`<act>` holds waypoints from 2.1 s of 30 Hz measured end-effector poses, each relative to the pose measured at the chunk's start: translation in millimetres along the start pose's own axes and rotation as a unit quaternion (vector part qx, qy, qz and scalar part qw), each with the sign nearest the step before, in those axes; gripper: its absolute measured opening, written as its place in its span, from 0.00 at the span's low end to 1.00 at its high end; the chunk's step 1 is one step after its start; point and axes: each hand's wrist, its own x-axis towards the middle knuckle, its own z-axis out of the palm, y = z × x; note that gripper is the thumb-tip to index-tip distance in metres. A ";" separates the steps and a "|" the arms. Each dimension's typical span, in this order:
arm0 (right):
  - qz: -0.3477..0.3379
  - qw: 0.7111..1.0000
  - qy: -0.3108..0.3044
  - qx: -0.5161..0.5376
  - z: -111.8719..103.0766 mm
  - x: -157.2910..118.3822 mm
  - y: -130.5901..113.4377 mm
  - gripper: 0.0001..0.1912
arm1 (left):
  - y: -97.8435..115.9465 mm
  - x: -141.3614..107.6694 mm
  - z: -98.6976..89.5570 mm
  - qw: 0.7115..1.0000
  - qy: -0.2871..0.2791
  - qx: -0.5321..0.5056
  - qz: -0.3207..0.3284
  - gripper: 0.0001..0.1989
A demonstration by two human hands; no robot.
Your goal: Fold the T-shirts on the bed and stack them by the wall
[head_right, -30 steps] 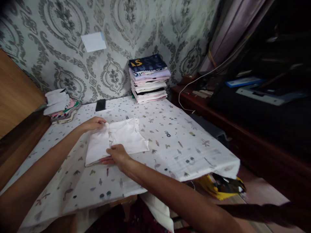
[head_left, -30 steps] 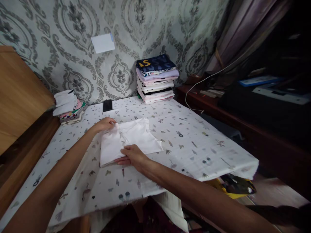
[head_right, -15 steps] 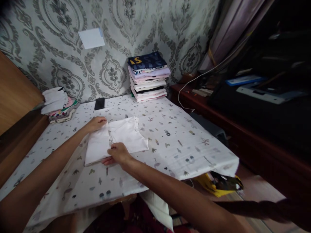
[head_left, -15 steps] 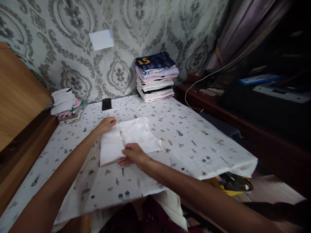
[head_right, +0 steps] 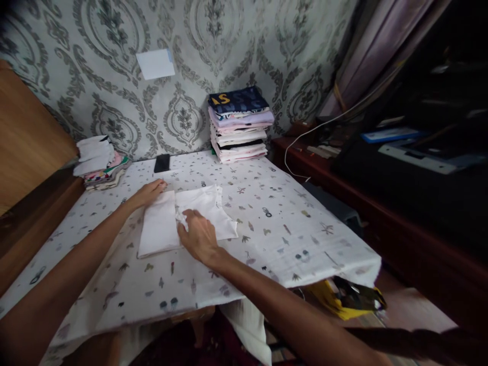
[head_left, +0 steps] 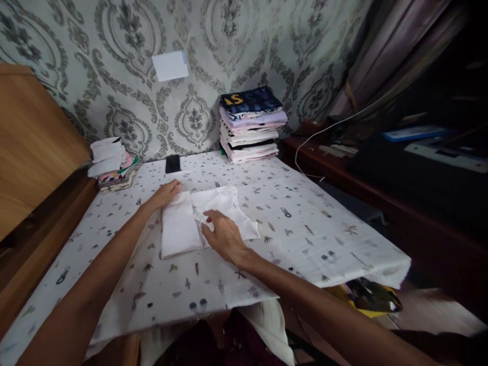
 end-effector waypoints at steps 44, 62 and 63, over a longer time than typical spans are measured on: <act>-0.270 0.919 -0.106 -0.266 107.8 140.0 1.4 0.35 | 74.2 -221.2 6.3 0.936 -0.104 0.333 0.047 0.11; -0.078 0.986 0.044 0.142 93.0 77.4 -1.1 0.30 | 31.3 -117.0 -12.4 0.864 -0.021 -0.370 -0.341 0.23; -0.068 0.985 0.047 0.151 92.3 79.5 0.0 0.29 | 31.9 -115.1 -10.6 0.865 -0.036 -0.368 -0.339 0.23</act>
